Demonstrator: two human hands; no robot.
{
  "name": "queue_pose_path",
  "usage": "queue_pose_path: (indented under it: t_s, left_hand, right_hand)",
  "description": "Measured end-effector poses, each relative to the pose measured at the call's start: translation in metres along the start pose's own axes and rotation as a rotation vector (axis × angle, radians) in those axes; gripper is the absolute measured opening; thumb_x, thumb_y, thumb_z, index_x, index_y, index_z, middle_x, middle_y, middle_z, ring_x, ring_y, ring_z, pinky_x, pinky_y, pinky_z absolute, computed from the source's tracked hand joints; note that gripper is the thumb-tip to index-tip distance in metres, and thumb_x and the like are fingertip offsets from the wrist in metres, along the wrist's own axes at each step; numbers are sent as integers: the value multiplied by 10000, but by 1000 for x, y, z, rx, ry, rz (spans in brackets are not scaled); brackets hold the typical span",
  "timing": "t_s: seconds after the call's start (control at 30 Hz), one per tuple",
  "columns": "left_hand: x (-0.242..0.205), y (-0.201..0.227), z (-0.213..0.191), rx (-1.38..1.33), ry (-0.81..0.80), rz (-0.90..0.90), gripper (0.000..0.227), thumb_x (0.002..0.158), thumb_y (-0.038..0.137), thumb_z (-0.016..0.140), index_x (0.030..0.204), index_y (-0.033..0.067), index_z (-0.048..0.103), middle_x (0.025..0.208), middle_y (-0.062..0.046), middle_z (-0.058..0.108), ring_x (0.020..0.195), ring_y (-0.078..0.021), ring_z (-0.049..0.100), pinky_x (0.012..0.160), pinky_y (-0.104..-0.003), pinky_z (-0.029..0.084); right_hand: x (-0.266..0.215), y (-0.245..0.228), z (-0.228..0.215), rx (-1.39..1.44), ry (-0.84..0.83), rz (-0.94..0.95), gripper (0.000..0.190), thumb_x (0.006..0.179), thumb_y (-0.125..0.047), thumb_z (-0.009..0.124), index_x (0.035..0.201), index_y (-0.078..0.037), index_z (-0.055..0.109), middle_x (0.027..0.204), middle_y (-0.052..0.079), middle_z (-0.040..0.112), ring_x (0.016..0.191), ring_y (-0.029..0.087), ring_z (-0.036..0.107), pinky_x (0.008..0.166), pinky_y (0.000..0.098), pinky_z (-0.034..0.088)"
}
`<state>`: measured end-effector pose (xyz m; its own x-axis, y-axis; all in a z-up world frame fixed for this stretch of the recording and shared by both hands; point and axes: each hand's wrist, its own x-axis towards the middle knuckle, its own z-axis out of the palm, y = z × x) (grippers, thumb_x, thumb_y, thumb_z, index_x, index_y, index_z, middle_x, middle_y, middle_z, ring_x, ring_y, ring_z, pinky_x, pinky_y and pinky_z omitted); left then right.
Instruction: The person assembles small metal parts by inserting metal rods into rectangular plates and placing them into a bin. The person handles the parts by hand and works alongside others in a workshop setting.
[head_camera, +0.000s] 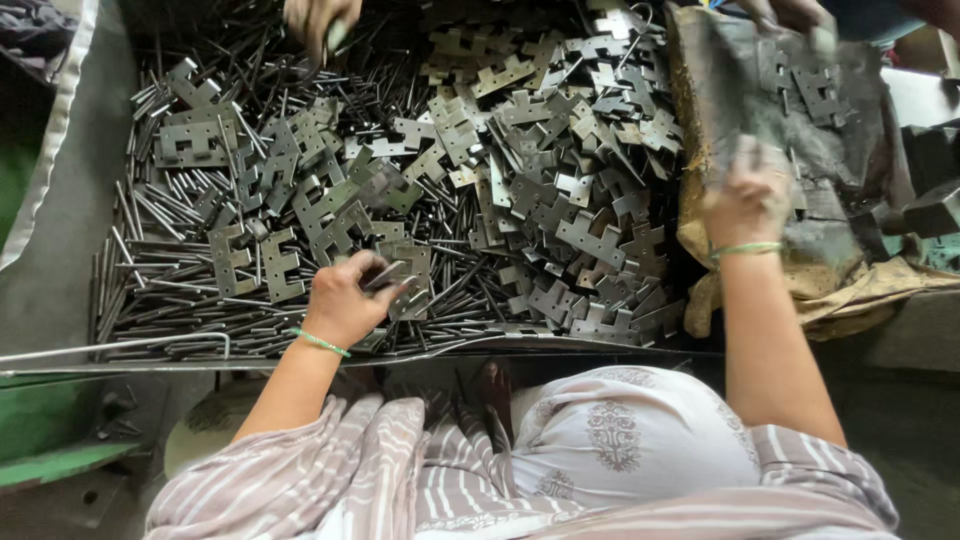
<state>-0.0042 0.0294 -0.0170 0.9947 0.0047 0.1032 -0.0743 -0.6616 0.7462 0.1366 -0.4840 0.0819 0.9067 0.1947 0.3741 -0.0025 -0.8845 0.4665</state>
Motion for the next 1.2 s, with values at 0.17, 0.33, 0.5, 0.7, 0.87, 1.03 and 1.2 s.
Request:
queue_pose_path:
  t_s: [0.17, 0.33, 0.5, 0.7, 0.87, 1.03, 1.2]
  left_hand:
    - [10, 24, -18, -932, 141, 0, 243, 906, 117, 798, 1138, 49, 770, 988, -69, 772, 840, -151, 707, 774, -305, 569]
    - [14, 48, -49, -1767, 175, -353, 374, 795, 92, 655, 1165, 146, 671, 846, -32, 717, 720, -172, 716, 680, -323, 600]
    - [5, 47, 4, -104, -75, -136, 297, 825, 318, 767, 966, 64, 707, 811, -113, 754, 713, -233, 756, 726, -375, 608]
    - [-23, 19, 62, 562, -233, 173, 65, 878, 128, 689, 929, 88, 695, 934, -137, 748, 886, -312, 745, 756, -429, 606]
    - [-12, 6, 36, 62, 160, 265, 151, 832, 101, 699, 969, 37, 696, 954, -161, 733, 856, -338, 713, 766, -422, 584]
    - [-1, 6, 28, -1576, 109, -354, 117, 1017, 184, 642, 1062, 77, 651, 1000, -65, 699, 915, -208, 665, 823, -388, 571]
    - [0, 41, 51, -1962, -29, -594, 208, 1009, 203, 614, 1148, 57, 667, 1060, -58, 710, 972, -187, 657, 880, -364, 555]
  right_hand:
    - [-38, -138, -74, 599, -559, -468, 354, 866, -458, 758, 940, -112, 773, 992, 95, 709, 820, 269, 695, 699, 385, 597]
    - [-58, -178, -86, 343, -644, -790, 405, 764, -393, 769, 995, -64, 726, 1031, 140, 680, 935, 321, 702, 765, 436, 588]
    - [-54, -180, -86, 482, -675, -641, 410, 819, -374, 755, 995, -5, 717, 1025, 184, 677, 902, 358, 707, 809, 450, 584]
    - [-37, -160, -81, 1180, -514, -276, 323, 881, -169, 692, 1165, -17, 722, 1024, 156, 750, 867, 296, 751, 796, 385, 615]
    - [-18, -122, -96, 2023, -671, 93, 201, 980, -82, 649, 1153, 15, 679, 1092, 160, 732, 974, 260, 712, 911, 421, 600]
    - [-14, -140, -99, 2466, -703, 1103, 265, 1044, -182, 604, 1242, -14, 550, 1088, 154, 634, 900, 276, 665, 882, 490, 641]
    - [-26, -192, -95, 1820, -746, 117, 660, 880, 14, 663, 1503, -27, 448, 1309, 184, 661, 1116, 322, 708, 984, 406, 595]
